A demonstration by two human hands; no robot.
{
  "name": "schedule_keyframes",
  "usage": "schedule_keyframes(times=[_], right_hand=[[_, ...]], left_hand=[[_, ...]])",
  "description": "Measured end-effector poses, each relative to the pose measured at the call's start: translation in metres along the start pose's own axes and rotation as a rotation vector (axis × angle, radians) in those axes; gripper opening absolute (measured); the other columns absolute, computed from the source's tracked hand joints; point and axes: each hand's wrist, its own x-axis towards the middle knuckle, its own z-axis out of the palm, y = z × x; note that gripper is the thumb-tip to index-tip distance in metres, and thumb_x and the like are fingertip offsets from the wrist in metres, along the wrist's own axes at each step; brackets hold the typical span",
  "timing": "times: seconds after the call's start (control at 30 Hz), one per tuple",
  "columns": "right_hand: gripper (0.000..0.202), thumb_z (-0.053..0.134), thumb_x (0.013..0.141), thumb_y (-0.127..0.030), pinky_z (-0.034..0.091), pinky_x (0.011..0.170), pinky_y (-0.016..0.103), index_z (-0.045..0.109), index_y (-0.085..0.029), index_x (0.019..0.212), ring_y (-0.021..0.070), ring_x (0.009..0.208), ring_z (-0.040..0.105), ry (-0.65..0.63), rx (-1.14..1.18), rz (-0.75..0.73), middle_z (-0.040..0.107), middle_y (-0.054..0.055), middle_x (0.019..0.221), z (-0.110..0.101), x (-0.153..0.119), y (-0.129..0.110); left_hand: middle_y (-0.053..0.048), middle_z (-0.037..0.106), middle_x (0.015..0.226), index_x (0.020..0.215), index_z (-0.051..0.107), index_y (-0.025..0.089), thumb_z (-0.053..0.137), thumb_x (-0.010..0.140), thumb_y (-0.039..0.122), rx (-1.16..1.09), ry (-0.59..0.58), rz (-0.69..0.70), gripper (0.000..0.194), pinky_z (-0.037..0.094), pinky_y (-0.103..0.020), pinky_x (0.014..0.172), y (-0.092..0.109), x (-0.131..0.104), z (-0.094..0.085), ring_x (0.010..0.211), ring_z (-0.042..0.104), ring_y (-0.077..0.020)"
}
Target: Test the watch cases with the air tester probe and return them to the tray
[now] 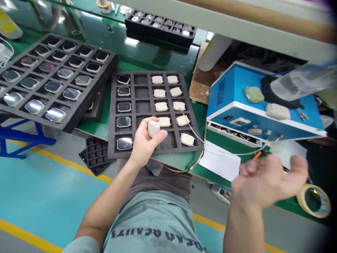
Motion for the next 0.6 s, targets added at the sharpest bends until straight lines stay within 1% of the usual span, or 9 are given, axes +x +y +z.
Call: schedule_keyframes(times=[0.03,0.07,0.1,0.17,0.2,0.3,0.4,0.5,0.6], right_hand=[[0.026,0.086,0.078,-0.024,0.033,0.035,0.018,0.062,-0.03,0.084,0.0089,0.043,0.038,0.004,0.019,0.135,0.046,-0.007,0.057,-0.014,0.007,0.0],[0.028,0.087,0.077,-0.03,0.031,0.033,0.016,0.06,-0.027,0.079,0.0072,0.042,0.033,-0.064,0.039,0.296,0.042,-0.007,0.058,-0.024,0.013,0.0],[0.029,0.087,0.077,-0.037,0.029,0.032,0.015,0.061,-0.025,0.078,0.0061,0.042,0.028,-0.174,0.062,0.455,0.039,-0.008,0.059,-0.028,0.018,0.001],[0.029,0.084,0.08,-0.045,0.028,0.032,0.014,0.065,-0.023,0.084,0.0054,0.043,0.022,-0.403,0.149,0.649,0.034,-0.009,0.061,-0.023,0.023,0.0],[0.027,0.082,0.083,-0.045,0.029,0.032,0.014,0.068,-0.023,0.088,0.0059,0.044,0.022,-0.488,0.207,0.669,0.034,-0.009,0.062,-0.014,0.023,-0.002],[0.019,0.081,0.088,-0.041,0.036,0.037,0.014,0.072,-0.026,0.093,0.0069,0.048,0.034,-0.627,0.338,0.551,0.041,-0.006,0.067,0.024,0.017,-0.01],[0.021,0.084,0.086,-0.04,0.043,0.042,0.016,0.075,-0.029,0.102,0.0084,0.058,0.051,-0.719,0.326,0.363,0.057,-0.004,0.077,0.065,0.006,-0.011],[0.021,0.084,0.087,-0.042,0.047,0.046,0.019,0.078,-0.028,0.102,0.0098,0.062,0.058,-0.78,0.245,0.242,0.063,-0.002,0.079,0.097,-0.004,0.002],[0.022,0.084,0.087,-0.042,0.051,0.048,0.021,0.079,-0.027,0.103,0.0108,0.061,0.06,-0.804,0.174,0.158,0.065,-0.002,0.074,0.117,-0.007,0.021]], left_hand=[[0.007,0.05,0.071,0.11,0.061,0.021,0.091,0.079,0.042,0.03,-0.001,0.015,0.047,0.033,-0.02,0.051,-0.002,-0.001,0.0,0.055,0.042,-0.0074],[0.008,0.048,0.068,0.109,0.061,0.021,0.089,0.082,0.04,0.051,-0.004,0.029,0.043,0.032,-0.02,0.049,-0.003,-0.001,-0.001,0.053,0.04,-0.0073],[0.008,0.046,0.066,0.108,0.061,0.021,0.086,0.085,0.04,0.065,-0.009,0.04,0.039,0.031,-0.02,0.048,-0.004,-0.002,-0.001,0.051,0.039,-0.0074],[0.009,0.045,0.064,0.107,0.059,0.021,0.081,0.089,0.04,0.092,-0.008,0.071,0.033,0.031,-0.02,0.046,-0.005,-0.003,-0.001,0.049,0.038,-0.0075],[0.009,0.046,0.065,0.107,0.059,0.022,0.08,0.09,0.04,0.117,0.01,0.092,0.033,0.032,-0.02,0.046,-0.005,-0.003,0.0,0.05,0.039,-0.0075],[0.005,0.054,0.077,0.111,0.058,0.023,0.084,0.086,0.039,0.195,0.11,0.156,0.04,0.039,-0.019,0.051,-0.006,-0.003,0.003,0.059,0.05,-0.0087],[-0.004,0.065,0.102,0.126,0.057,0.023,0.077,0.09,0.041,0.178,0.117,0.149,0.044,0.051,-0.022,0.063,-0.008,-0.001,0.012,0.079,0.066,-0.0133],[-0.01,0.067,0.126,0.137,0.056,0.024,0.065,0.098,0.041,0.144,0.081,0.12,0.044,0.058,-0.027,0.076,-0.013,0.004,0.023,0.097,0.074,-0.0191],[-0.012,0.066,0.138,0.143,0.056,0.023,0.065,0.099,0.04,0.161,0.08,0.134,0.048,0.061,-0.031,0.085,-0.019,0.009,0.03,0.109,0.074,-0.0238]])
